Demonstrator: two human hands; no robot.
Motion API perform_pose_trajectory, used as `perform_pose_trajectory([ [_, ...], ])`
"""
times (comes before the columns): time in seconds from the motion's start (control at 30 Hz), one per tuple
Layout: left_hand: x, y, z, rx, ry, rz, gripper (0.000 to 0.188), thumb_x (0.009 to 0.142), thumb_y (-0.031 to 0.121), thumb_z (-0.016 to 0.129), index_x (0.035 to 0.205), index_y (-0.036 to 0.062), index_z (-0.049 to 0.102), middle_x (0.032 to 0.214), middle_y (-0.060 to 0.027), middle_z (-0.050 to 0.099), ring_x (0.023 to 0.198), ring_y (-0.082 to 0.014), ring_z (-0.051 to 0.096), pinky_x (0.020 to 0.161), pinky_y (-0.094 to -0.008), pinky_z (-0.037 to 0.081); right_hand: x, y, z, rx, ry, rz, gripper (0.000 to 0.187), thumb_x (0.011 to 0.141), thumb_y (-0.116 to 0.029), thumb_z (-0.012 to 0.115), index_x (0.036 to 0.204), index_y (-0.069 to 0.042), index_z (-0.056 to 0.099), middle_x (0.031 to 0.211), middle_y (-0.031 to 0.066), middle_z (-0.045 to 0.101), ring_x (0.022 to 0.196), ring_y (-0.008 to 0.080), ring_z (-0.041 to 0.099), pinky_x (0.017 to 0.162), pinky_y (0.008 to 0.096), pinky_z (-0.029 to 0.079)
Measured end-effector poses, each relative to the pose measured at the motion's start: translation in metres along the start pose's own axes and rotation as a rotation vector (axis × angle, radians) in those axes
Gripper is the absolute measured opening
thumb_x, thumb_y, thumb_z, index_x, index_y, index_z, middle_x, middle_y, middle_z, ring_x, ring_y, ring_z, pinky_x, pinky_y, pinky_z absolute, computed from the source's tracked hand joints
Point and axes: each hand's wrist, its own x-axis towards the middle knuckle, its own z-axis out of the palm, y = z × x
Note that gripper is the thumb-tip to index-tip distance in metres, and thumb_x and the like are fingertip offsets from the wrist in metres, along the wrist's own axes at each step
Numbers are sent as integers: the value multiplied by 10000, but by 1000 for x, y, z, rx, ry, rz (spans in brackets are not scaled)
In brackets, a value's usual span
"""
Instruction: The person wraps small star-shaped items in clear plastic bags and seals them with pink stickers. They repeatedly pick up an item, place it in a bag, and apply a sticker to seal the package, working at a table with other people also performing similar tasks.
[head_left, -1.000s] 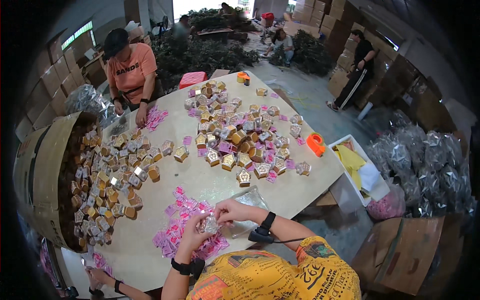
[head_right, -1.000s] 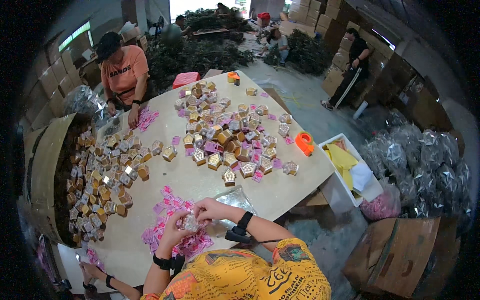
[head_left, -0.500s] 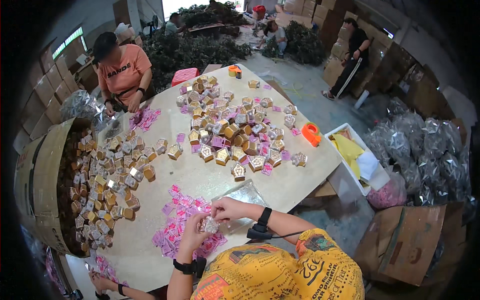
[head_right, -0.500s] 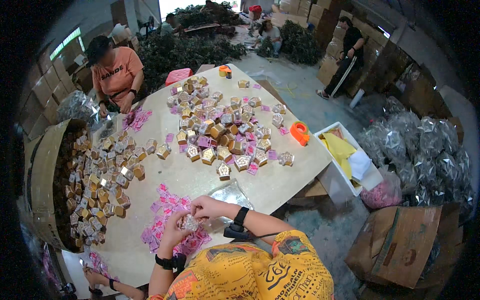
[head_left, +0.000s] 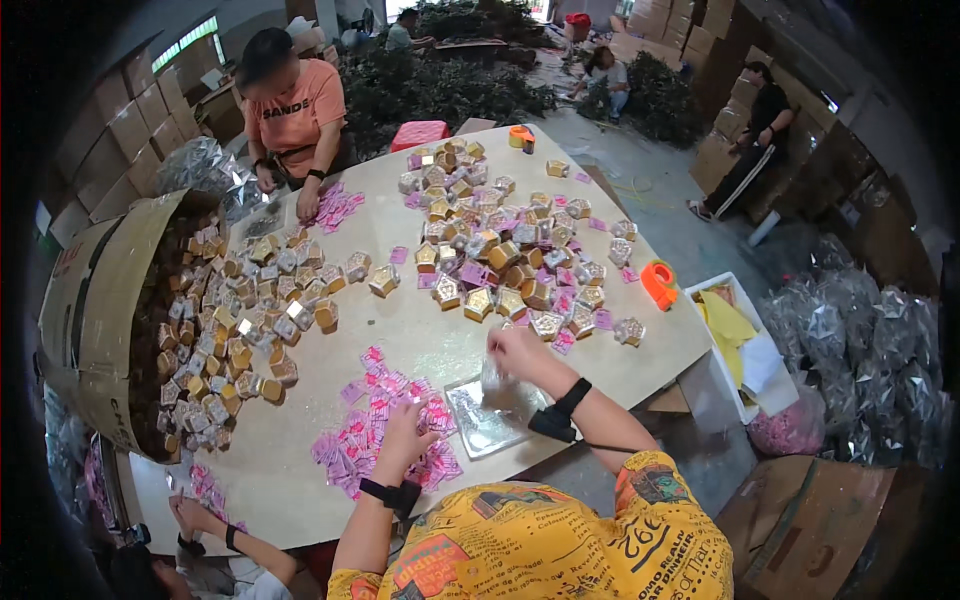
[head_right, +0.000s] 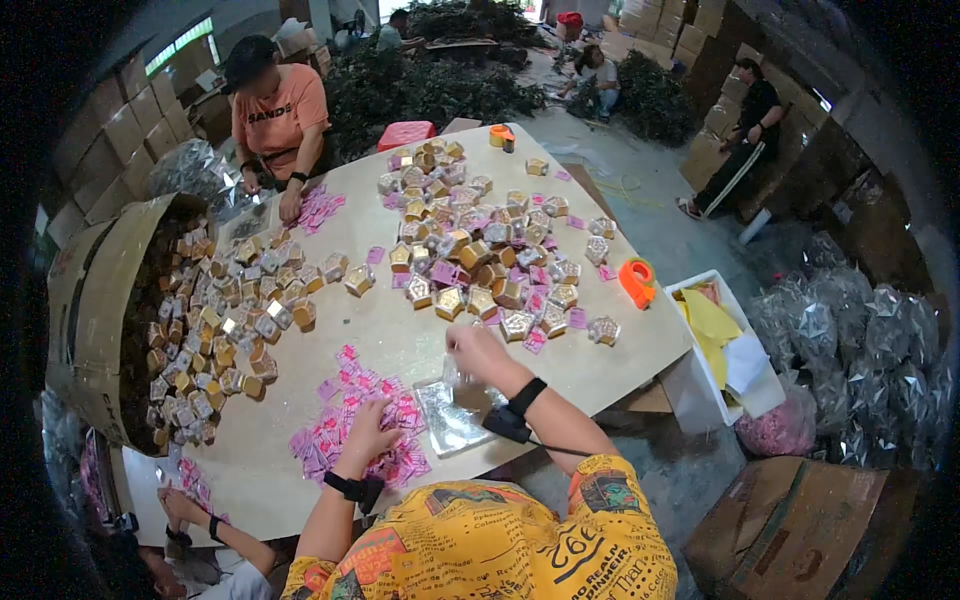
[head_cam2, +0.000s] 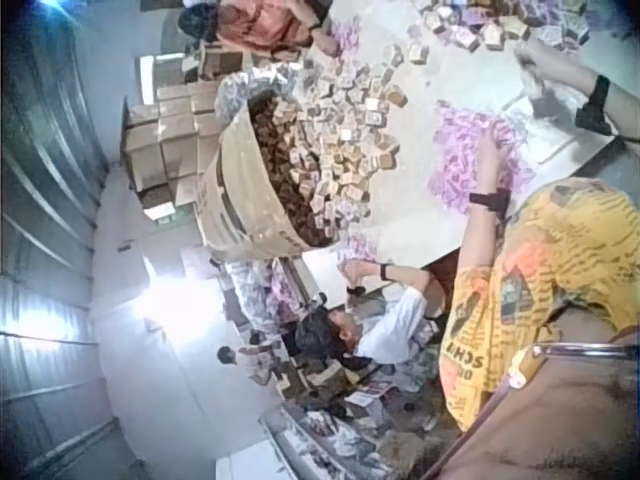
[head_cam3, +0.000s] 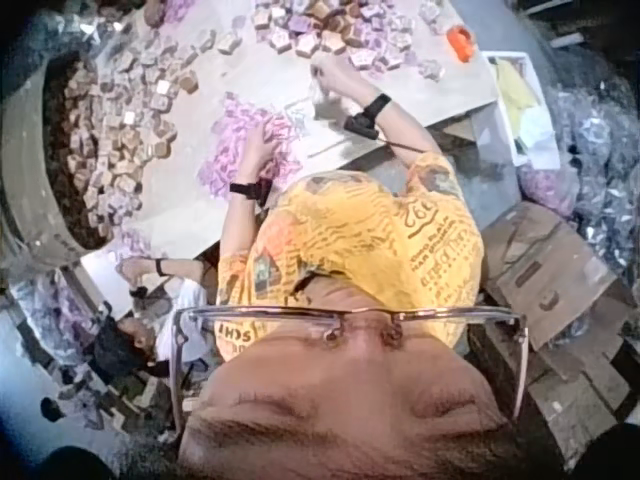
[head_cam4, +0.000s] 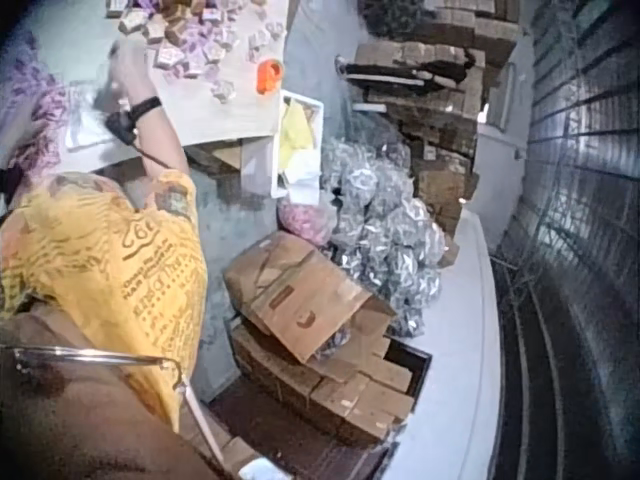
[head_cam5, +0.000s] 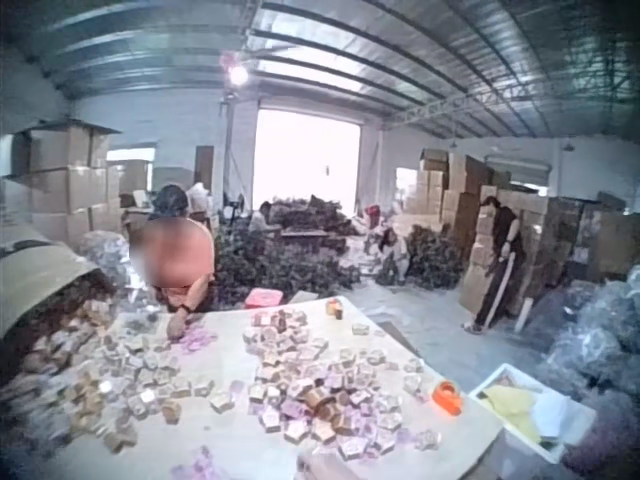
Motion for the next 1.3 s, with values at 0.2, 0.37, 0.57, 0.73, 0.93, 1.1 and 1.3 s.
perform_pose_trajectory([
  [0.2, 3, -32, 37, 342, -57, -45, 601, 631, 202, 764, 1160, 64, 515, 1121, -193, 513, 1071, -371, 472, 914, -444, 413, -1, -1, 0, -378, 83, -99, 112, 718, -10, 543, 824, -13, 581, 928, 173, 562, 851, 323, 588, 668, 433, 486],
  [0.37, 4, -44, 55, 507, 20, 52, 456, 655, 130, 716, 1075, 59, 551, 1035, -184, 519, 1005, -357, 485, 844, -454, 424, -67, 23, 99, -148, -490, 23, 177, 712, -88, 588, 862, 6, 581, 957, 211, 553, 856, 380, 586, 731, 446, 492],
  [0.57, 8, -61, 51, 384, 45, 52, 250, 743, 60, 574, 980, -14, 555, 1079, -224, 510, 1006, -398, 487, 840, -448, 436, -76, 48, 165, -64, -344, -26, 100, 721, -73, 564, 803, -20, 583, 854, 174, 584, 796, 360, 589, 690, 444, 477],
  [0.73, 2, -47, 35, 266, 178, 75, 409, 652, -9, 626, 1042, -23, 504, 1121, -267, 463, 1029, -412, 485, 885, -444, 433, -71, 38, 160, -154, -264, -34, 90, 726, -76, 548, 763, -3, 587, 791, 184, 600, 772, 372, 604, 681, 449, 483],
  [0.93, -1, -39, 16, 157, 380, 14, 422, 650, 70, 655, 1053, -6, 554, 1083, -206, 462, 966, -370, 507, 841, -406, 436, -70, 17, 129, -199, -276, -16, 99, 706, -81, 558, 746, 6, 585, 770, 203, 602, 765, 378, 608, 669, 457, 488],
  [1.1, 3, -59, 11, -204, 441, -145, 481, 657, 87, 667, 1113, -9, 549, 1064, -187, 458, 1030, -326, 465, 906, -380, 391, -73, 13, 127, -211, -326, 7, 97, 688, -78, 573, 742, -2, 601, 771, 199, 605, 766, 380, 607, 675, 456, 491],
  [1.3, 21, -54, -21, -877, 356, -226, 458, 778, 79, 597, 1218, -28, 527, 770, 8, 487, 646, -106, 479, 578, -243, 430, -63, 19, 119, -231, -426, 51, 115, 654, -62, 594, 746, -24, 653, 774, 192, 630, 761, 367, 612, 680, 447, 493],
])
